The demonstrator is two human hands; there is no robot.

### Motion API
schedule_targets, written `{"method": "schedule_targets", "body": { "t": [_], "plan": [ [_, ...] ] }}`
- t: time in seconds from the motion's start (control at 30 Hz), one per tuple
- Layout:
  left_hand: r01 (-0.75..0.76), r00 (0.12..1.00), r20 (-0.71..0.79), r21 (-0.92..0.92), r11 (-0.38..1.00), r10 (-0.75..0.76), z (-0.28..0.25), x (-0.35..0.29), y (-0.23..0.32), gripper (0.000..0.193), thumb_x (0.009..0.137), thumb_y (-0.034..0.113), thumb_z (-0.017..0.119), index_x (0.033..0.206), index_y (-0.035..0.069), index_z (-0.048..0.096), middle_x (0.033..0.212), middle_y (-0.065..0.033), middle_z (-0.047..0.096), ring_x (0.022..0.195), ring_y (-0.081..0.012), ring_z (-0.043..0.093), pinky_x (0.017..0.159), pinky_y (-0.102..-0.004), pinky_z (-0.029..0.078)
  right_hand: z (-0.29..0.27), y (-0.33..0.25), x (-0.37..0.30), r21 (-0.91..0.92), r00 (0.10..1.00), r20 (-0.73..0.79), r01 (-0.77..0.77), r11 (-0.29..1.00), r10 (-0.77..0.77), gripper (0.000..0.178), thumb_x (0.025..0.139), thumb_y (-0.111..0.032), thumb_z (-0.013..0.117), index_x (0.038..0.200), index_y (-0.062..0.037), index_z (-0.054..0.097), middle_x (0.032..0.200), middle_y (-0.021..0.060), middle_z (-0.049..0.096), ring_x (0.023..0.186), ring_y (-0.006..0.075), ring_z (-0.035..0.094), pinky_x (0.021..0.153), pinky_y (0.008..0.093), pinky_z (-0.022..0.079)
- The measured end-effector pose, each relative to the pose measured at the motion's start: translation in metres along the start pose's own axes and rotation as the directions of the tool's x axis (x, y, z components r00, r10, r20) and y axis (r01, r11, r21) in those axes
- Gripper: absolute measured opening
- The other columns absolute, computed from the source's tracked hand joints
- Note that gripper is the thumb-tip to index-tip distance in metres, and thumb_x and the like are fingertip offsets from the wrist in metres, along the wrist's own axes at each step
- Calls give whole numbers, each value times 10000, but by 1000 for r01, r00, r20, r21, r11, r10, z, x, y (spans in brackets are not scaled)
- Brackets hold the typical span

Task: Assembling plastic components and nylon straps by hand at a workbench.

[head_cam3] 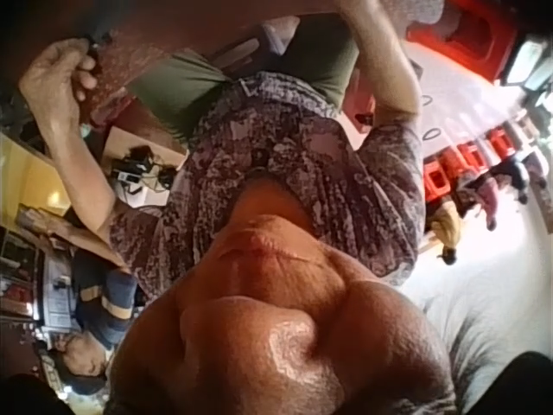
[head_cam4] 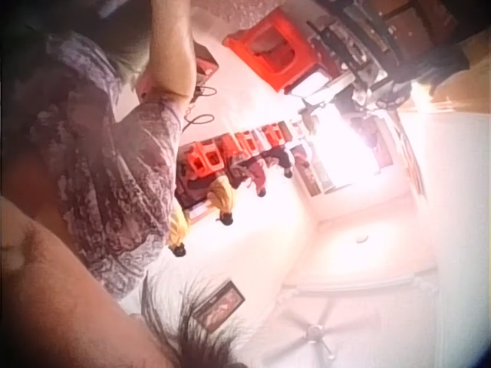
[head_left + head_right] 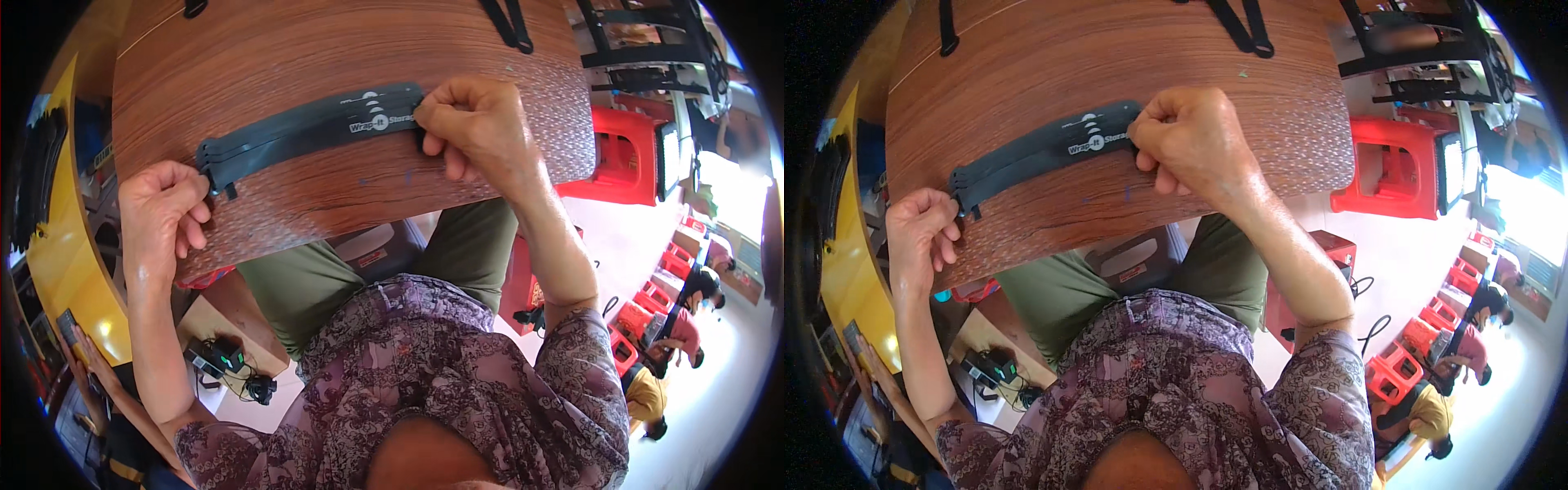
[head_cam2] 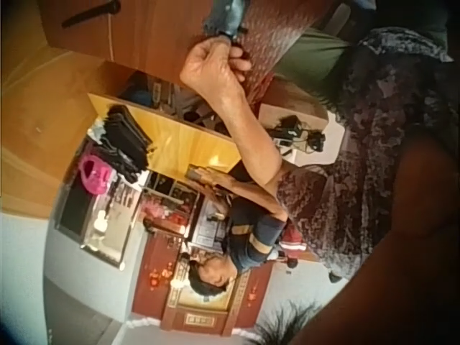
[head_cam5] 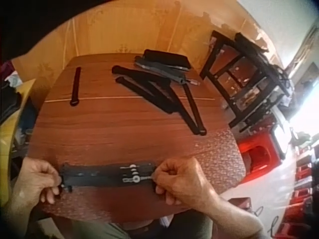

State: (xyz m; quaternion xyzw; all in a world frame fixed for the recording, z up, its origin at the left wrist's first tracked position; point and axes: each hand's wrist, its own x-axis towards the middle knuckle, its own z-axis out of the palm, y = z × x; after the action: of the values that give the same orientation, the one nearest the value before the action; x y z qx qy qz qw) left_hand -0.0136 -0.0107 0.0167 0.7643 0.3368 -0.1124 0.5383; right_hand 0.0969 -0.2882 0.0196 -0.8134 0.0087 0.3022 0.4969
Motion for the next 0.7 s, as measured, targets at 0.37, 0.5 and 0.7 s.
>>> {"method": "schedule_targets", "body": {
  "t": [0.37, 0.5, 0.7],
  "plan": [
    [6, 1000, -15, -29, 1000, -7, 1, 1, 1, 106, 793, 108, 611, 725, 27, 609, 562, -34, 559, 347, -68, 457, 305, -179, 272, -2, -3, -1, -72, 1000, -6, 13, 997, -13, 133, 793, -100, 581, 788, 27, 619, 601, 68, 619, 418, 98, 556, 361, 225, 409],
    [7, 1000, -17, -31, 999, -7, 1, 1, 0, 100, 793, 106, 610, 729, 29, 609, 563, -32, 560, 345, -67, 457, 303, -178, 272, -1, -3, -1, -95, 1000, -14, 21, 995, -23, 129, 768, -82, 557, 740, 28, 617, 598, 69, 623, 443, 110, 586, 395, 240, 440],
    [12, 1000, -13, -31, 999, -13, 1, 1, 0, 104, 795, 117, 613, 735, 32, 613, 561, -30, 558, 346, -64, 459, 304, -173, 273, 0, -1, -1, -78, 999, -31, 14, 997, -17, 128, 771, -76, 569, 744, 41, 614, 599, 74, 618, 440, 115, 582, 404, 237, 451]
  ]
}}
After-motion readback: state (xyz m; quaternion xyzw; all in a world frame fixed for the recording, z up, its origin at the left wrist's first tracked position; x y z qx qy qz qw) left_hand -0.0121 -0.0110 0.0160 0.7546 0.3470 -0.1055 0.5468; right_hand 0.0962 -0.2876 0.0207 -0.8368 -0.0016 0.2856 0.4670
